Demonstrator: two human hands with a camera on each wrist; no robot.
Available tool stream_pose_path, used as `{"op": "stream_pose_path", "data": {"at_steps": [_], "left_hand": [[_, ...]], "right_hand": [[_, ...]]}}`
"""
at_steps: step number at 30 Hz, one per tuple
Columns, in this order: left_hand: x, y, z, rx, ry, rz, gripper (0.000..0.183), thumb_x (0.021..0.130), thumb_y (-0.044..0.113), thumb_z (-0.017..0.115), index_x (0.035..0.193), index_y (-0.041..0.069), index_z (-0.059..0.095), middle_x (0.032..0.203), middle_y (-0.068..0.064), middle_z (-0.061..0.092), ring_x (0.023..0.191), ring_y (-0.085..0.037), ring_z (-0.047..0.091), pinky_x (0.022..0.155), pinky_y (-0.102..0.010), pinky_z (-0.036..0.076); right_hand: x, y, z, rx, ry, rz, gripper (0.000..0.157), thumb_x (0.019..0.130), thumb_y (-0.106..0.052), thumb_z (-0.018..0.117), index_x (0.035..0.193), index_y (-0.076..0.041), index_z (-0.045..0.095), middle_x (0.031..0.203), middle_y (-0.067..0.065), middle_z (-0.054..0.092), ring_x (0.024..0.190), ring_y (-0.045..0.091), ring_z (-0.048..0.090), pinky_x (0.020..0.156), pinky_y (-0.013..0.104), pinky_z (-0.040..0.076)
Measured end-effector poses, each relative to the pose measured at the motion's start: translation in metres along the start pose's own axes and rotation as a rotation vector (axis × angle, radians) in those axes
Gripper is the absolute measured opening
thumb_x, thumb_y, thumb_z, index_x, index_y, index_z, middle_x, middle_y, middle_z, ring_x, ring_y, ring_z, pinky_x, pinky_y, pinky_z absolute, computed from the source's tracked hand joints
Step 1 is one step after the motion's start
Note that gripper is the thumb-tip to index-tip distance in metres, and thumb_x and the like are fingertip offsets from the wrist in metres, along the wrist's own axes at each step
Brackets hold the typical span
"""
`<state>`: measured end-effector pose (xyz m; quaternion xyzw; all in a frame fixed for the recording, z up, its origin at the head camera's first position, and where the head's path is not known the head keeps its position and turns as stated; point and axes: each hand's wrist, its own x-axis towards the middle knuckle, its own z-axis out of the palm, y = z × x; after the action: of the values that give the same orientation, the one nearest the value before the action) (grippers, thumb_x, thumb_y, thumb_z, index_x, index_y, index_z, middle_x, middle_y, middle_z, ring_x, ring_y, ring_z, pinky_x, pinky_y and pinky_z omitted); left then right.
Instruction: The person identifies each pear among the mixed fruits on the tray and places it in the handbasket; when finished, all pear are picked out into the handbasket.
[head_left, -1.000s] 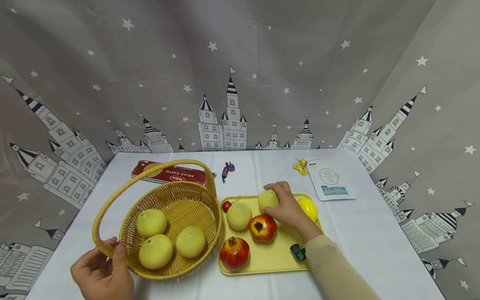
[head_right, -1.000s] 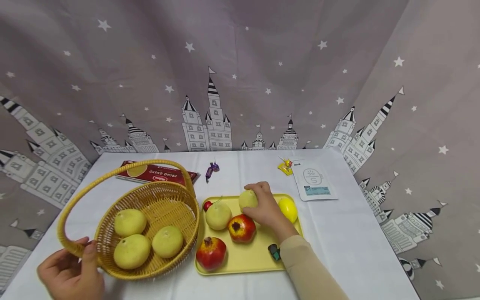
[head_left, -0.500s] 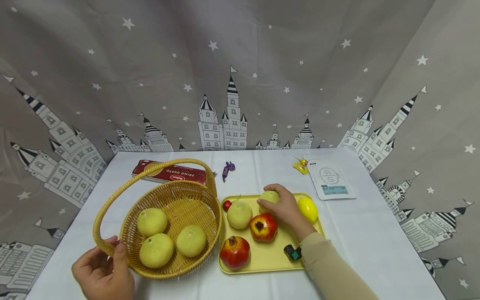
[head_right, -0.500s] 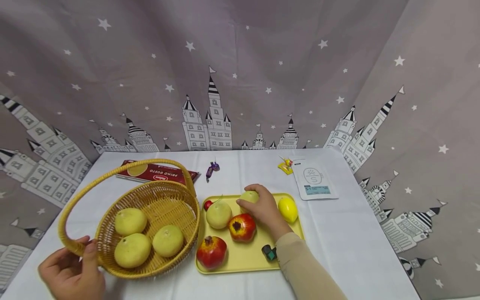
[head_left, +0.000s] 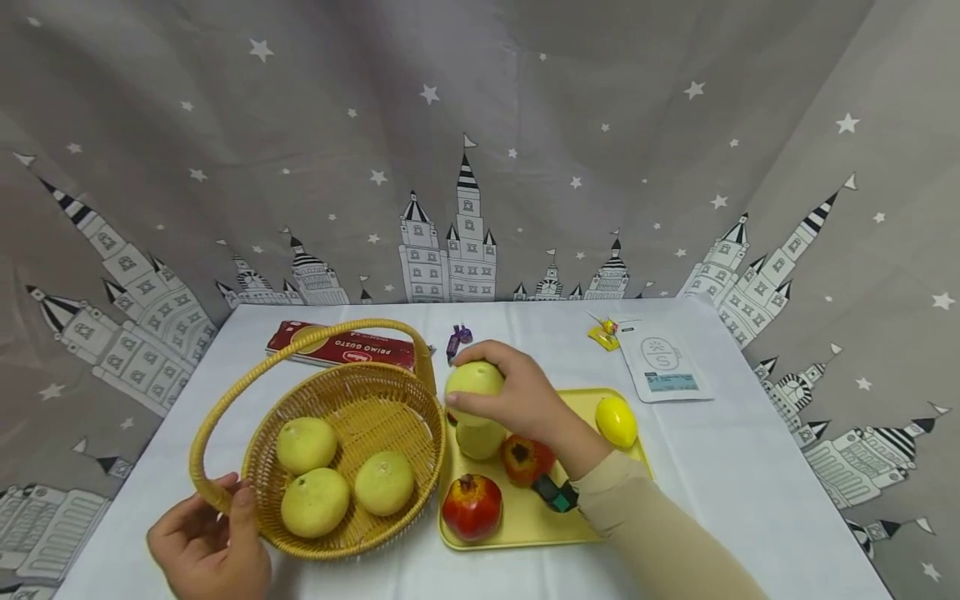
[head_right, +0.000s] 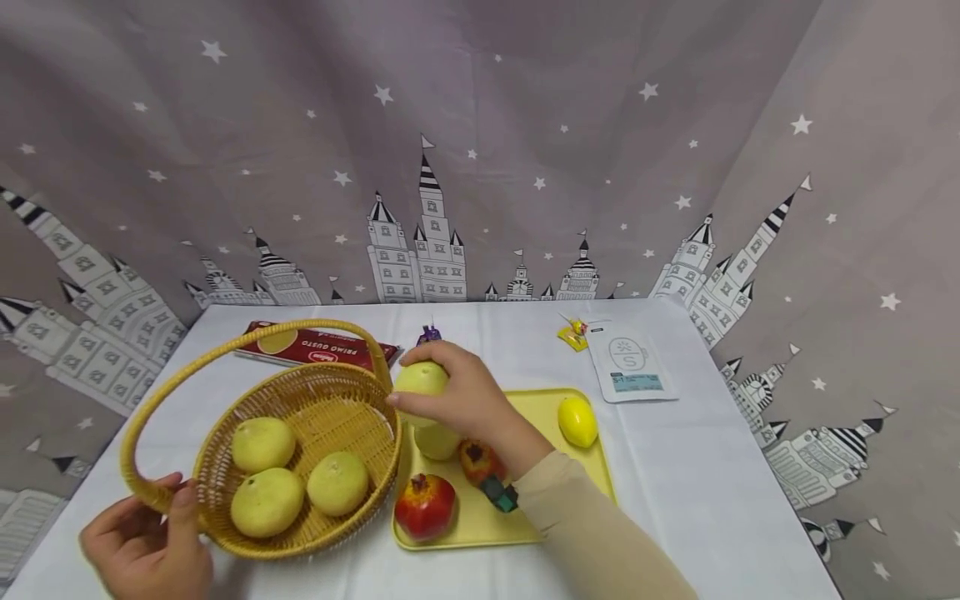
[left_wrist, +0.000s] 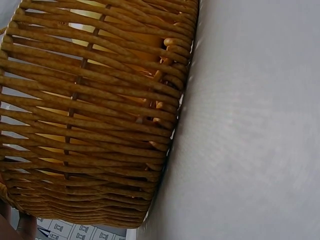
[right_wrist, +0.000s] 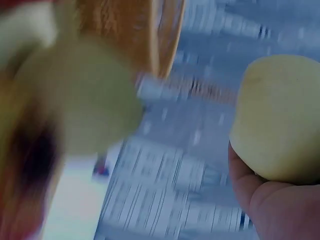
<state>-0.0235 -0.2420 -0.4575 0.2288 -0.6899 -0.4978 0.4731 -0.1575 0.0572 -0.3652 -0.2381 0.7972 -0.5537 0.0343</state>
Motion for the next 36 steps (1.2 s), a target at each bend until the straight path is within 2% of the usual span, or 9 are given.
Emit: {"op": "stream_pose_path", "data": {"at_steps": [3,7,10,15,20,23,27,31,36], "left_hand": [[0.001,-0.001,0.001,-0.038,-0.004,0.031,0.039,0.091,0.008,0.065,0.126,0.006,0.047,0.107,-0.011,0.063,0.091,-0.017,0.063,0.075,-0.015,0.052],[0.001,-0.002,0.0,-0.041,-0.007,0.06,0.038,0.091,0.008,0.064,0.125,0.006,0.048,0.107,-0.013,0.063,0.091,-0.017,0.063,0.076,-0.016,0.053],[0.002,-0.002,-0.001,-0.017,-0.008,0.06,0.038,0.092,0.01,0.064,0.126,0.006,0.047,0.108,-0.011,0.063,0.091,-0.016,0.063,0.076,-0.015,0.052],[0.002,-0.002,-0.001,-0.011,0.001,0.044,0.038,0.091,0.01,0.065,0.125,0.006,0.048,0.107,-0.009,0.063,0.091,-0.015,0.063,0.076,-0.015,0.052],[0.001,-0.001,0.0,-0.016,0.014,0.025,0.038,0.09,0.009,0.067,0.124,0.005,0.049,0.106,-0.007,0.064,0.092,-0.015,0.063,0.077,-0.015,0.052],[-0.001,0.002,0.001,-0.005,0.019,0.013,0.038,0.09,0.009,0.066,0.124,0.004,0.049,0.106,-0.006,0.064,0.093,-0.015,0.062,0.078,-0.015,0.051],[-0.004,0.016,0.002,-0.014,0.022,0.008,0.037,0.091,0.008,0.066,0.123,0.001,0.049,0.106,-0.007,0.063,0.092,-0.014,0.062,0.078,-0.015,0.051],[-0.006,0.026,0.002,-0.024,0.015,0.011,0.036,0.092,0.008,0.065,0.123,0.002,0.049,0.106,-0.008,0.063,0.092,-0.014,0.062,0.079,-0.015,0.051],[-0.002,0.009,0.001,-0.042,0.012,0.016,0.037,0.091,0.006,0.065,0.124,0.004,0.049,0.106,-0.009,0.063,0.093,-0.015,0.063,0.079,-0.016,0.052]], "right_hand": [[0.01,-0.014,0.028,0.035,-0.098,-0.046,0.04,0.077,-0.034,0.082,0.112,-0.024,0.065,0.111,-0.008,0.06,0.085,0.015,0.061,0.067,0.03,0.058],[0.027,-0.026,0.064,0.073,-0.18,-0.036,0.04,0.076,-0.037,0.082,0.11,-0.026,0.064,0.106,-0.01,0.06,0.083,0.011,0.061,0.068,0.027,0.057],[0.041,-0.033,0.086,0.029,-0.188,-0.01,0.043,0.075,-0.045,0.081,0.111,-0.027,0.065,0.105,-0.014,0.06,0.086,0.006,0.06,0.073,0.022,0.054],[0.065,-0.039,0.109,-0.086,-0.169,0.038,0.045,0.074,-0.054,0.078,0.11,-0.03,0.064,0.109,-0.019,0.058,0.098,0.001,0.055,0.085,0.02,0.048],[0.081,-0.029,0.128,-0.126,-0.141,0.114,0.043,0.073,-0.052,0.08,0.105,-0.029,0.063,0.106,-0.02,0.058,0.098,0.0,0.054,0.087,0.021,0.047],[0.086,-0.017,0.137,-0.192,-0.155,0.162,0.044,0.072,-0.051,0.081,0.104,-0.027,0.063,0.107,-0.018,0.059,0.099,0.002,0.054,0.086,0.022,0.048],[0.087,-0.003,0.143,-0.264,-0.212,0.238,0.043,0.072,-0.048,0.083,0.103,-0.025,0.063,0.107,-0.014,0.06,0.098,0.005,0.056,0.082,0.023,0.05],[0.086,0.006,0.144,-0.337,-0.312,0.294,0.042,0.073,-0.043,0.084,0.102,-0.023,0.061,0.104,-0.011,0.059,0.091,0.007,0.055,0.076,0.022,0.049],[0.085,0.014,0.143,-0.406,-0.398,0.304,0.042,0.075,-0.042,0.082,0.105,-0.022,0.061,0.108,-0.01,0.059,0.095,0.006,0.054,0.08,0.023,0.048]]}}
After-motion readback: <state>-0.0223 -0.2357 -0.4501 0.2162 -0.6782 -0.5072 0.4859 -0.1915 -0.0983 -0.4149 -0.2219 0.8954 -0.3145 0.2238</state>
